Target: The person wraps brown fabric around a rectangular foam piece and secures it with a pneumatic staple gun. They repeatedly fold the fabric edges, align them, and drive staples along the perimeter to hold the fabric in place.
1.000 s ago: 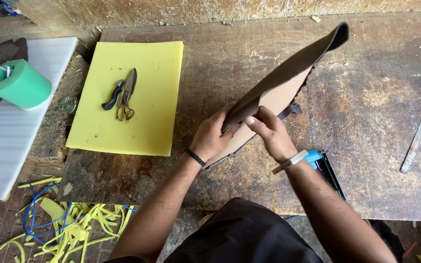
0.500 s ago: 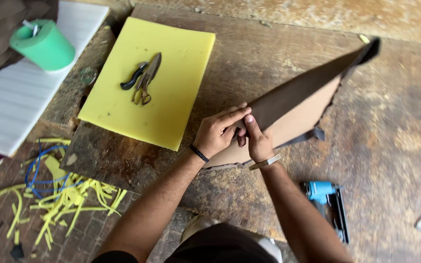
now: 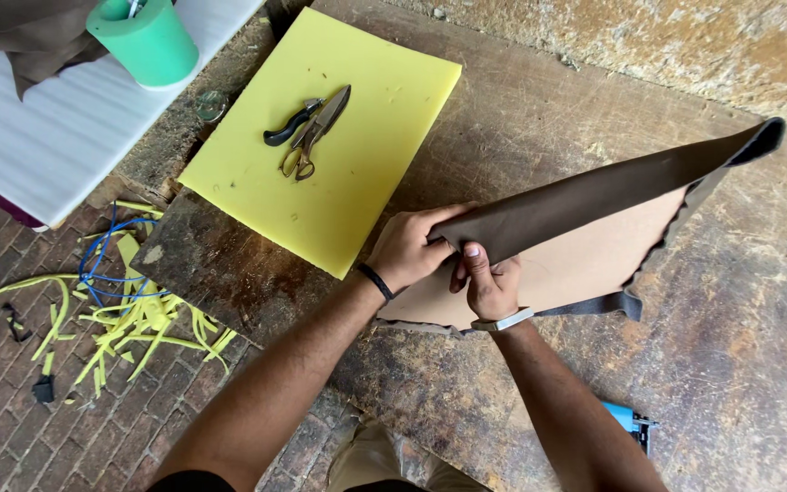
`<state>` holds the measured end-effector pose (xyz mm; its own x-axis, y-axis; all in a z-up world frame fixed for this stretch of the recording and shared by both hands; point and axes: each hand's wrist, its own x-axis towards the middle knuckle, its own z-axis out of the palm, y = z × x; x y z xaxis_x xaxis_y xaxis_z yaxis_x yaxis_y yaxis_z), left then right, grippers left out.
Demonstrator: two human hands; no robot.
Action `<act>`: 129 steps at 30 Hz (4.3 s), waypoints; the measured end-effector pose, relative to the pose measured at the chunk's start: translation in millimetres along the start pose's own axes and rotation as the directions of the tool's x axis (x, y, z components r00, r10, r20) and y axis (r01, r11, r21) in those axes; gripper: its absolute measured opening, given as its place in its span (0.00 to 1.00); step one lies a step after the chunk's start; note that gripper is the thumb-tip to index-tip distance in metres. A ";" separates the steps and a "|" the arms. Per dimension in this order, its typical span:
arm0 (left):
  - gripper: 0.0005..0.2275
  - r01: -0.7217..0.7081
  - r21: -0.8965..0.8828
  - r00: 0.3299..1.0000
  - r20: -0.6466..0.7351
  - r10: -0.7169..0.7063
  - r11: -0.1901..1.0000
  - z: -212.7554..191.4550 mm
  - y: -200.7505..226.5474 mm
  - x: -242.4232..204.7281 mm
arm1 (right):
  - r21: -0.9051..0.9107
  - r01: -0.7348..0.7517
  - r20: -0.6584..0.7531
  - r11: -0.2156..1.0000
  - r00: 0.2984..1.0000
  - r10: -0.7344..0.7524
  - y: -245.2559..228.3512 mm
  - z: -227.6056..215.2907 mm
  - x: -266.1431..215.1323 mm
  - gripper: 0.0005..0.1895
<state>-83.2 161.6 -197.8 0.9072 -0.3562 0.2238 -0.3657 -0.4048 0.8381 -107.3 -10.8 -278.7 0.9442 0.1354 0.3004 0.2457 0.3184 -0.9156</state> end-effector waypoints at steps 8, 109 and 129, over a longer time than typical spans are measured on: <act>0.28 0.226 -0.117 0.957 0.214 -0.198 0.967 10.2 4.6 1.1 | 0.094 -0.021 0.039 0.995 0.999 0.018 7.8 -8.0 -16.5 0.15; 0.23 0.093 -0.032 0.756 0.652 -0.050 0.995 132.3 26.0 184.0 | 0.520 0.201 -0.607 0.830 0.771 0.193 -45.1 -107.6 35.2 0.12; 0.25 0.155 0.447 0.726 0.553 -0.409 0.881 145.6 69.2 186.1 | -0.498 -0.865 -0.707 -0.068 0.360 0.609 -12.1 -184.4 -255.3 0.42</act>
<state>30.1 -55.3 -170.5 0.6927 -0.5592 -0.4554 -0.2748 -0.7885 0.5503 -310.8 -222.2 -393.6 0.6443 -0.4212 -0.6383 -0.7236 -0.6058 -0.3307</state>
